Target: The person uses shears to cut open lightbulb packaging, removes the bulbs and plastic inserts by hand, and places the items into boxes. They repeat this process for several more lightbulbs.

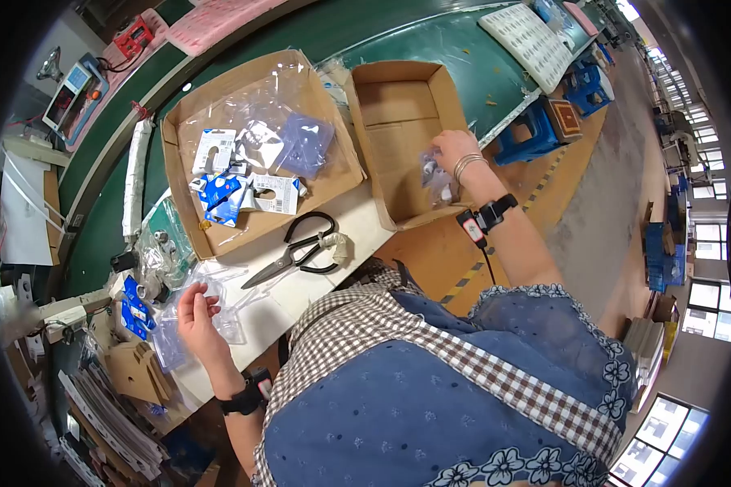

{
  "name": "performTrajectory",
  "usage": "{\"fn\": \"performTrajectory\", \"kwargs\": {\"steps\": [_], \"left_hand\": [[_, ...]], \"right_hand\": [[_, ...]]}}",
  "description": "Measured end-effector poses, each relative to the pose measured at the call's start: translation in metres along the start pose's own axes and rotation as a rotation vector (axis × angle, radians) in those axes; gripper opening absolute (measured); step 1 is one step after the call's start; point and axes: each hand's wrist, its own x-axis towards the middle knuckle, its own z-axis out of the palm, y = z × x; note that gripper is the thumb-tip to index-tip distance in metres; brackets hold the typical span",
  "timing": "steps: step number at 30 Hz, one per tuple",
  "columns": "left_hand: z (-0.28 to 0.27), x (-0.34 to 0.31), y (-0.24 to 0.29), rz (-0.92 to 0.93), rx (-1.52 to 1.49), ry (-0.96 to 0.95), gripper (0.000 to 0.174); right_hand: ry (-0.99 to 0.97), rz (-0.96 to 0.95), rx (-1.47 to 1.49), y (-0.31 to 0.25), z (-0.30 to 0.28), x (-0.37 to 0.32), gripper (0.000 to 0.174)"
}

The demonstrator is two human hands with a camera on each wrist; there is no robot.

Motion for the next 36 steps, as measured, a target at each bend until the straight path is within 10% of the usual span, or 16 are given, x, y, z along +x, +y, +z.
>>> {"fn": "performTrajectory", "kwargs": {"steps": [4,10,16,20,25,36], "left_hand": [[0.018,-0.001,0.003,0.008,-0.007,-0.024,0.021],[0.058,-0.018,0.034,-0.3,-0.066,-0.613,0.042],[0.049,-0.016,0.036,-0.458,-0.476,-0.649,0.047],[0.022,-0.022,0.025,-0.386,-0.611,-0.298,0.044],[-0.024,-0.027,0.012,-0.267,-0.571,-0.12,0.039],[-0.061,-0.035,0.004,-0.188,-0.661,0.049,0.036]], "right_hand": [[0.066,-0.146,0.082,-0.014,-0.023,0.011,0.008],[0.776,-0.806,0.504,-0.129,-0.095,-0.034,0.016],[0.695,-1.31,0.64,-0.24,-0.078,-0.062,0.021],[0.609,-1.31,0.685,-0.254,-0.073,-0.057,0.025],[-0.107,-0.996,0.516,-0.232,-0.004,-0.049,0.033],[-0.084,-0.752,0.239,-0.248,0.032,-0.044,0.029]]}}
